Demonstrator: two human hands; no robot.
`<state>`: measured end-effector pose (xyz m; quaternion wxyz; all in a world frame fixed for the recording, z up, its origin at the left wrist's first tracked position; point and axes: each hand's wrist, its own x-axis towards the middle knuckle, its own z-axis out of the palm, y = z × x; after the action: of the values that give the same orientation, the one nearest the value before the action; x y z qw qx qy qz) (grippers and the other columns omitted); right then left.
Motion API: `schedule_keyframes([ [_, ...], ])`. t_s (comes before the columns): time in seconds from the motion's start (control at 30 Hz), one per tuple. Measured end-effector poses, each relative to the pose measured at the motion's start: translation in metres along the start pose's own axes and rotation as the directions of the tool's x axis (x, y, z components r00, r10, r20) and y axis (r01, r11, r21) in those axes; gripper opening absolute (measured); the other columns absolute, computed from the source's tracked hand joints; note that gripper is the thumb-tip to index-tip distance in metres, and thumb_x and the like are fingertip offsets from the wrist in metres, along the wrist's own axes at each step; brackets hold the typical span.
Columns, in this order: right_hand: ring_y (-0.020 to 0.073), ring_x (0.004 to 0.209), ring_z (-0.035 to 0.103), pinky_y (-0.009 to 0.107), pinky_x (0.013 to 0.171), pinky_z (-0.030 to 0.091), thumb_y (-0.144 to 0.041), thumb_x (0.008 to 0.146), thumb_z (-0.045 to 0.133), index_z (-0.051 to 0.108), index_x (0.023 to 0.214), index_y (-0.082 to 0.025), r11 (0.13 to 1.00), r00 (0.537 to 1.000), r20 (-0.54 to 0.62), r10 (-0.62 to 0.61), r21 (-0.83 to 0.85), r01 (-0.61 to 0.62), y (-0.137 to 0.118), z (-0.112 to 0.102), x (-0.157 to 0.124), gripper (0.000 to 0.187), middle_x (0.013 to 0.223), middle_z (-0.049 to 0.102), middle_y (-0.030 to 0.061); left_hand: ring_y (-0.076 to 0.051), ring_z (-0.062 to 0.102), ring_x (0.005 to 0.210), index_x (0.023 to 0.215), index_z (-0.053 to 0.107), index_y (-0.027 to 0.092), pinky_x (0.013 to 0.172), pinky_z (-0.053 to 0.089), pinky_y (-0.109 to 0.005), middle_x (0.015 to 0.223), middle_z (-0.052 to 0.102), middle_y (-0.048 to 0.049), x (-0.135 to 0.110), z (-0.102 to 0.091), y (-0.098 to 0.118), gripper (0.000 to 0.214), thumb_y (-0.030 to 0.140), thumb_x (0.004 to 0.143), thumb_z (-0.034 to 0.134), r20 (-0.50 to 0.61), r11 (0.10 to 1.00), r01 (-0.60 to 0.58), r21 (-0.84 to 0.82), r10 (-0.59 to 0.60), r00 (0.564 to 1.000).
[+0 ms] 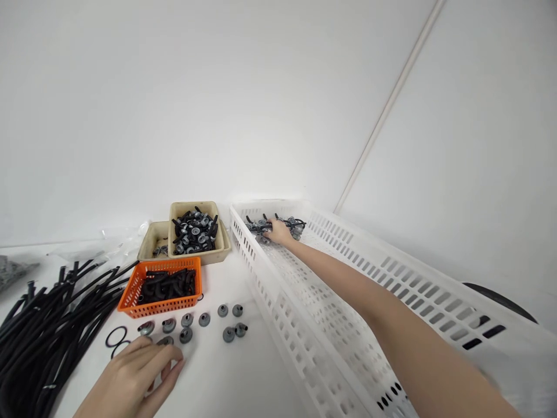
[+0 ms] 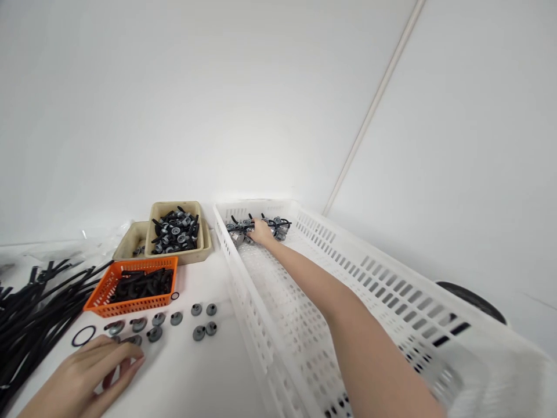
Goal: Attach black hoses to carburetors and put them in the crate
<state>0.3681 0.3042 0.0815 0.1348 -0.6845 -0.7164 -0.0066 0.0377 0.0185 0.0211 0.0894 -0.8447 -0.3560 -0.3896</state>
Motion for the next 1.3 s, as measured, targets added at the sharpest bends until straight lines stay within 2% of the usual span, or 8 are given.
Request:
schedule_keyframes([
  [0.23, 0.0284, 0.118, 0.06, 0.03, 0.093, 0.047, -0.029, 0.073, 0.075, 0.06, 0.126, -0.016, 1.0, 1.0, 0.004, 0.025, -0.003, -0.025, -0.001, -0.002, 0.007, 0.057, 0.126, 0.065, 0.0136, -0.01, 0.055, 0.042, 0.076, 0.051, 0.022, 0.048, 0.046, -0.02, 0.052, 0.057, 0.0067, 0.005, 0.0, 0.003, 0.026, 0.021, 0.097, 0.036, 0.024, 0.996, -0.075, 0.048, 0.074, 0.997],
  [0.67, 0.0281, 0.11, 0.065, 0.029, 0.088, 0.05, -0.028, 0.073, 0.073, 0.069, 0.116, -0.016, 0.998, 0.998, -0.004, 0.069, -0.015, -0.069, -0.009, -0.003, 0.006, 0.045, 0.115, 0.071, 0.013, -0.011, 0.055, 0.042, 0.076, 0.052, 0.023, 0.047, 0.046, -0.021, 0.051, 0.056, 0.0066, 0.001, 0.004, -0.001, 0.027, 0.024, 0.098, 0.036, 0.072, 0.996, -0.072, 0.044, 0.069, 0.995],
  [1.0, 0.0275, 0.115, 0.062, 0.03, 0.093, 0.047, -0.03, 0.079, 0.067, 0.064, 0.122, -0.015, 0.999, 1.0, 0.017, -0.001, -0.05, 0.002, -0.008, -0.005, -0.002, 0.046, 0.121, 0.067, 0.0135, -0.012, 0.058, 0.047, 0.078, 0.057, 0.024, 0.05, 0.047, -0.02, 0.056, 0.061, 0.0051, -0.003, 0.006, -0.003, 0.022, 0.026, 0.095, 0.043, 0.085, 0.999, -0.004, -0.042, 0.008, 0.996],
  [1.17, 0.0295, 0.113, 0.062, 0.032, 0.09, 0.049, -0.028, 0.073, 0.07, 0.058, 0.128, -0.015, 0.997, 0.999, 0.032, -0.017, -0.069, 0.019, -0.013, -0.014, -0.006, 0.058, 0.124, 0.065, 0.0143, -0.011, 0.055, 0.044, 0.077, 0.054, 0.024, 0.047, 0.045, -0.021, 0.053, 0.058, 0.0065, -0.003, 0.005, -0.003, 0.026, 0.028, 0.097, 0.039, 0.09, 1.0, -0.022, -0.007, 0.023, 0.996],
  [1.3, 0.0312, 0.116, 0.059, 0.036, 0.091, 0.048, -0.027, 0.081, 0.059, 0.057, 0.128, -0.016, 0.996, 1.0, -0.01, -0.014, -0.087, 0.013, -0.025, -0.023, -0.013, 0.048, 0.132, 0.058, 0.0162, -0.011, 0.056, 0.044, 0.079, 0.054, 0.023, 0.048, 0.046, -0.021, 0.055, 0.059, 0.0063, -0.006, 0.008, -0.006, 0.024, 0.024, 0.097, 0.038, 0.055, 0.999, -0.035, -0.008, 0.035, 0.998],
])
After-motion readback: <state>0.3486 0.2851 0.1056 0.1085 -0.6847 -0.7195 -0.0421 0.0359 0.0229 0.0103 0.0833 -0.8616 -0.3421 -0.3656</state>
